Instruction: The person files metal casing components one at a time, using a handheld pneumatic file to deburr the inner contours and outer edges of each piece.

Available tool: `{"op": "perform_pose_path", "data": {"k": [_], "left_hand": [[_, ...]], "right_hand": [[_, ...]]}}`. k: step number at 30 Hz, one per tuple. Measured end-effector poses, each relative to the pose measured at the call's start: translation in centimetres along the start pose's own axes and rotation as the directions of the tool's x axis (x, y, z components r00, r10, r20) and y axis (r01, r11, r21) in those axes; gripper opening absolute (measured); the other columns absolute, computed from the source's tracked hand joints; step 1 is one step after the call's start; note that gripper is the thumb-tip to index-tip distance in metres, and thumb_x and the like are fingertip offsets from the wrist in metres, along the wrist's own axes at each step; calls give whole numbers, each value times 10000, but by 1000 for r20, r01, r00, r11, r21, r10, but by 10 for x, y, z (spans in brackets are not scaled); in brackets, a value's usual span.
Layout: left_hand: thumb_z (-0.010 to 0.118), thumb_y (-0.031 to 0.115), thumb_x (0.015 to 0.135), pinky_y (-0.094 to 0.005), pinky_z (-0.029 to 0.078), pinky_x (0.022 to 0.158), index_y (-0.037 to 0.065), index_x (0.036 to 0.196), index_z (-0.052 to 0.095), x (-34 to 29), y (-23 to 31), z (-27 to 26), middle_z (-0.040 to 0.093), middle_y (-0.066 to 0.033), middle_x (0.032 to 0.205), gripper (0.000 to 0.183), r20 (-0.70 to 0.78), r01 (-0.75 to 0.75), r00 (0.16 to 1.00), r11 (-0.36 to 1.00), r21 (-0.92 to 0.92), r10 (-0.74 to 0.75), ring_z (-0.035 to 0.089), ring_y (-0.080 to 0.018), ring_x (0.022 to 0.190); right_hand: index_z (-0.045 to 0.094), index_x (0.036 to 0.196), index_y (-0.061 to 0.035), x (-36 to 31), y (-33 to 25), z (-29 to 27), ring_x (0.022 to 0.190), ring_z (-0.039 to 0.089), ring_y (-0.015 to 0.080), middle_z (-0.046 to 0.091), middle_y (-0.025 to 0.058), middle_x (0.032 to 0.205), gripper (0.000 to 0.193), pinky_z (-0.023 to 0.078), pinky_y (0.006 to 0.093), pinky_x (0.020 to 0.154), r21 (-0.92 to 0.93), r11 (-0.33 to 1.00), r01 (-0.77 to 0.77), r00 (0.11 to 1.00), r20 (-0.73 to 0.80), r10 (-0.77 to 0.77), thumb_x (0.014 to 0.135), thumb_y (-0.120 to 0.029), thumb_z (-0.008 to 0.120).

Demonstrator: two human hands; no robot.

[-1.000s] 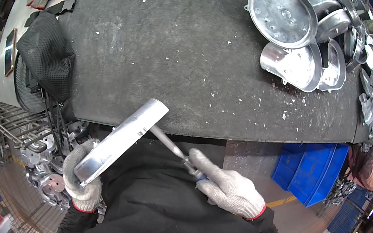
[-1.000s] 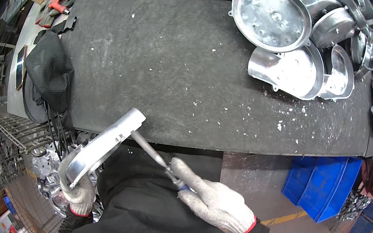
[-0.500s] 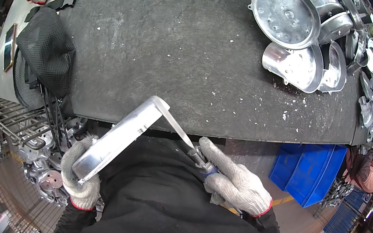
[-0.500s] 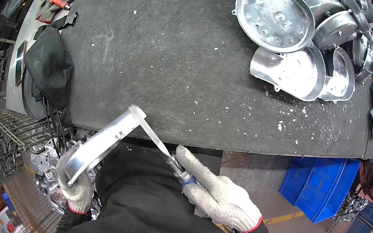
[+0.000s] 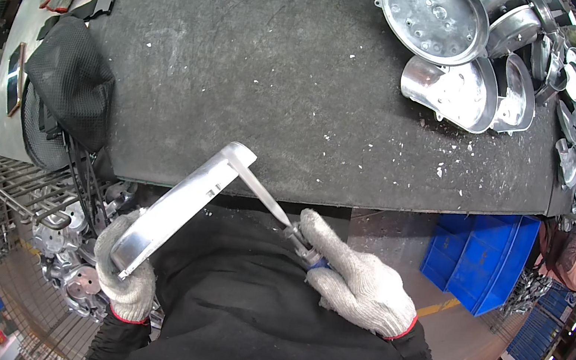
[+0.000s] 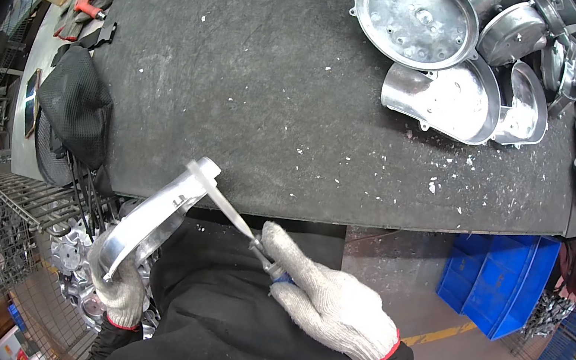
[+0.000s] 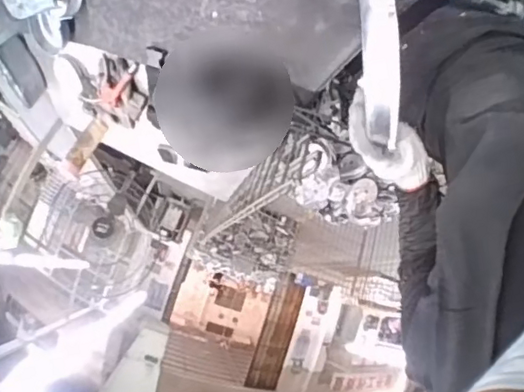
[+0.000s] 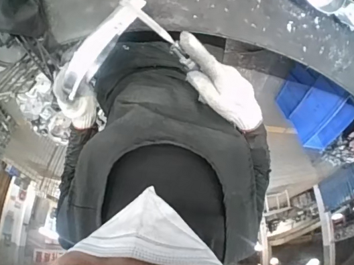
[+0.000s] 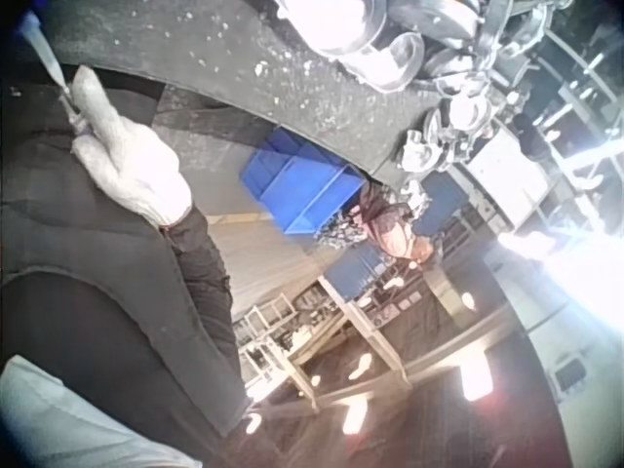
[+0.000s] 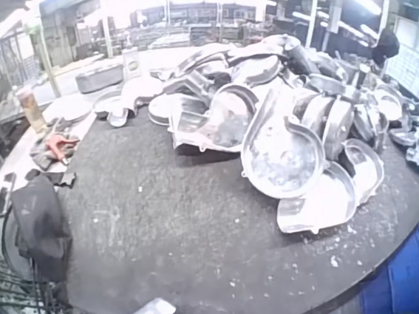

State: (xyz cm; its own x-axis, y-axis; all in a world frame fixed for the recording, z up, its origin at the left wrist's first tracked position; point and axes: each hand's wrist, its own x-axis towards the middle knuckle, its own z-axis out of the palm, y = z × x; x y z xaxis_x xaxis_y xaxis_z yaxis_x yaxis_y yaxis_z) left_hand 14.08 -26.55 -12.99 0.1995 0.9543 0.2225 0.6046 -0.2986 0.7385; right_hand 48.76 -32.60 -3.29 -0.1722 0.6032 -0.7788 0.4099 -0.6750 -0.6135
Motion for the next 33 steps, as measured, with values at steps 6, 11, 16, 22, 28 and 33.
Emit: {"op": "perform_pose_path", "data": {"k": [6, 11, 16, 22, 28, 33], "left_hand": [[609, 355, 1057, -444, 562, 982, -1, 1323, 533, -2, -5, 0, 650, -202, 1256, 451, -14, -3, 1000, 995, 97, 5, 674, -336, 1144], [650, 308, 1039, -442, 540, 1003, -5, 1310, 543, 1, -4, 2, 665, -198, 1243, 428, -10, 50, 999, 999, 13, -50, 667, -339, 1155], [676, 282, 1024, -445, 538, 1002, -13, 1318, 544, -7, -16, -4, 679, -197, 1224, 437, -41, -1, 999, 990, 139, 7, 682, -343, 1127], [637, 263, 1045, -475, 493, 1057, -24, 1323, 540, -5, -16, -5, 656, -223, 1281, 411, -10, -8, 1000, 994, 110, 9, 645, -353, 1203], [711, 21, 970, -380, 515, 1013, 3, 1450, 466, -20, -41, -10, 600, -162, 1338, 540, -55, 49, 997, 999, 2, -49, 617, -267, 1191], [739, 76, 966, -366, 515, 998, 0, 1447, 457, -19, -36, -14, 594, -162, 1343, 563, -68, 82, 995, 981, 178, -71, 605, -252, 1204]], "right_hand": [[223, 1649, -193, -1, 9, 8, 1097, 701, 385, 714, 156, 1252, 718, 561, 423, 940, -54, 985, 161, 985, -47, -163, 1028, -298, 566], [218, 1653, -209, 0, 11, 10, 1013, 717, 388, 728, 159, 1180, 718, 573, 441, 885, -105, 984, 147, 986, -60, -154, 1028, -306, 559], [188, 1673, -217, 7, 27, 5, 787, 689, 183, 682, 138, 959, 733, 553, 333, 667, 491, 870, -41, 979, 194, -64, 1045, -329, 549], [200, 1644, -30, 22, 44, 36, 657, 526, 43, 659, 127, 1150, 878, 467, 168, 470, 979, 188, -77, 889, 153, -432, 1015, -475, 620], [149, 1643, -6, 31, 58, 50, 594, 534, 76, 545, 175, 1357, 902, 448, 184, 437, 994, 108, -2, 865, 56, -499, 1020, -464, 613], [128, 1647, -11, 39, 66, 43, 586, 529, 83, 546, 170, 1356, 844, 442, 180, 427, 982, 136, -132, 844, 183, -504, 1046, -392, 583]]}}
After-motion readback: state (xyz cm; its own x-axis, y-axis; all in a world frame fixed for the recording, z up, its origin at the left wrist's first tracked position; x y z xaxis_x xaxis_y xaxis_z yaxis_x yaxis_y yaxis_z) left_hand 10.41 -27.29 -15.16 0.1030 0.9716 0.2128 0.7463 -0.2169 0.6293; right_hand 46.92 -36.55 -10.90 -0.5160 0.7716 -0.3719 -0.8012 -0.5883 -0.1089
